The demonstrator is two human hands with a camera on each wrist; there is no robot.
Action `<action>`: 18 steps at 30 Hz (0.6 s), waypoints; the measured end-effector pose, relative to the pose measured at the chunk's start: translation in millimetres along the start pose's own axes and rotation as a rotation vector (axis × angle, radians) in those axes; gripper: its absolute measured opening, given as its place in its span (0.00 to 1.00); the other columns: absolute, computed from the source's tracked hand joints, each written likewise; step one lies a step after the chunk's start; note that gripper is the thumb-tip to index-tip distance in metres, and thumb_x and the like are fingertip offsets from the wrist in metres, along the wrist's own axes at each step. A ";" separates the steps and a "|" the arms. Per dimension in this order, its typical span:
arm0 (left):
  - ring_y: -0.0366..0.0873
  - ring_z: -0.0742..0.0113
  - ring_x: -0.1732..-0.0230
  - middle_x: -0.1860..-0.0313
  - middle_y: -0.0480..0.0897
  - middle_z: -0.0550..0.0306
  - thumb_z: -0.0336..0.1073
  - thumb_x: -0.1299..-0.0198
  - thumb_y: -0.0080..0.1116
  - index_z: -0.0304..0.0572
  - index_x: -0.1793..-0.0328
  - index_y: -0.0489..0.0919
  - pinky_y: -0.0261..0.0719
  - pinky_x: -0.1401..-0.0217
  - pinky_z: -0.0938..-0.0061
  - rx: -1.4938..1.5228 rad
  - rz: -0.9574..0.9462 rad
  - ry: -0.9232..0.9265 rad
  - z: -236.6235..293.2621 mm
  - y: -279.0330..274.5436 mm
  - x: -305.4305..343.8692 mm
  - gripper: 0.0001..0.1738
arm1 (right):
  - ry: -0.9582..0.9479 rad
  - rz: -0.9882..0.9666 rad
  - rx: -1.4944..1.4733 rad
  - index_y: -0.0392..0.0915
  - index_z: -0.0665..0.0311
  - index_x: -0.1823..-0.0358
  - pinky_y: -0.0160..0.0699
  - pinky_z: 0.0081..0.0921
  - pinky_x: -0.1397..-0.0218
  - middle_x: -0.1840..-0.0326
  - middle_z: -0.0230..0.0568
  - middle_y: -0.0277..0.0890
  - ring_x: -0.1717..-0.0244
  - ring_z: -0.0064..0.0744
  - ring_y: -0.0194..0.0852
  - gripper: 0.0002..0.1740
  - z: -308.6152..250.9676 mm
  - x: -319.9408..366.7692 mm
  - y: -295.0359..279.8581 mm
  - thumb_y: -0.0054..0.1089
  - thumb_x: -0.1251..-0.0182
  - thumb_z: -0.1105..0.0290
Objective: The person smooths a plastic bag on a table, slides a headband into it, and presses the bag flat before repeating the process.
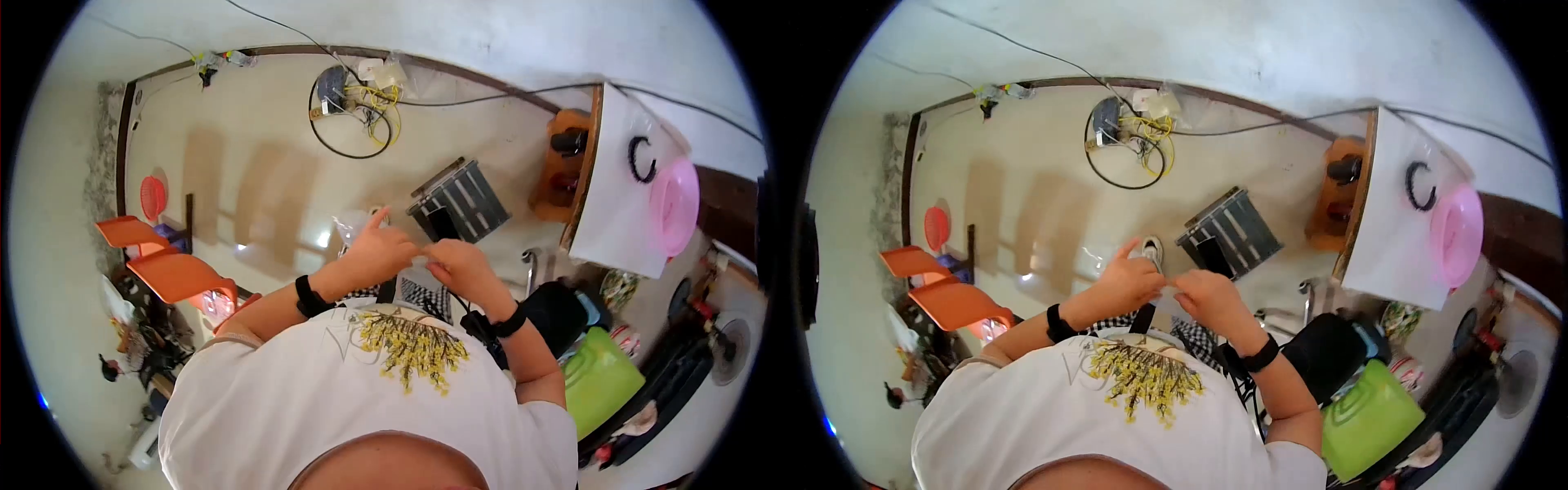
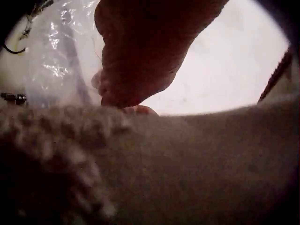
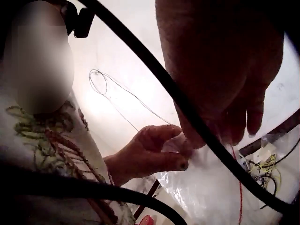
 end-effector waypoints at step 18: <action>0.76 0.56 0.61 0.69 0.77 0.57 0.35 0.49 0.65 0.46 0.63 0.80 0.69 0.47 0.58 0.403 0.020 -0.018 -250.1 -99.2 -48.8 0.08 | 0.139 0.521 -0.277 0.77 0.65 0.64 0.73 0.31 0.69 0.70 0.44 0.75 0.70 0.44 0.76 0.05 21.4 -238.5 -7.4 0.62 0.42 0.74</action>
Point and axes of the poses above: each hand's wrist, its own x-axis away from the middle knuckle, its own y-axis out of the palm, z = x × y, the point moved 10 cm from there along -x, towards the middle knuckle
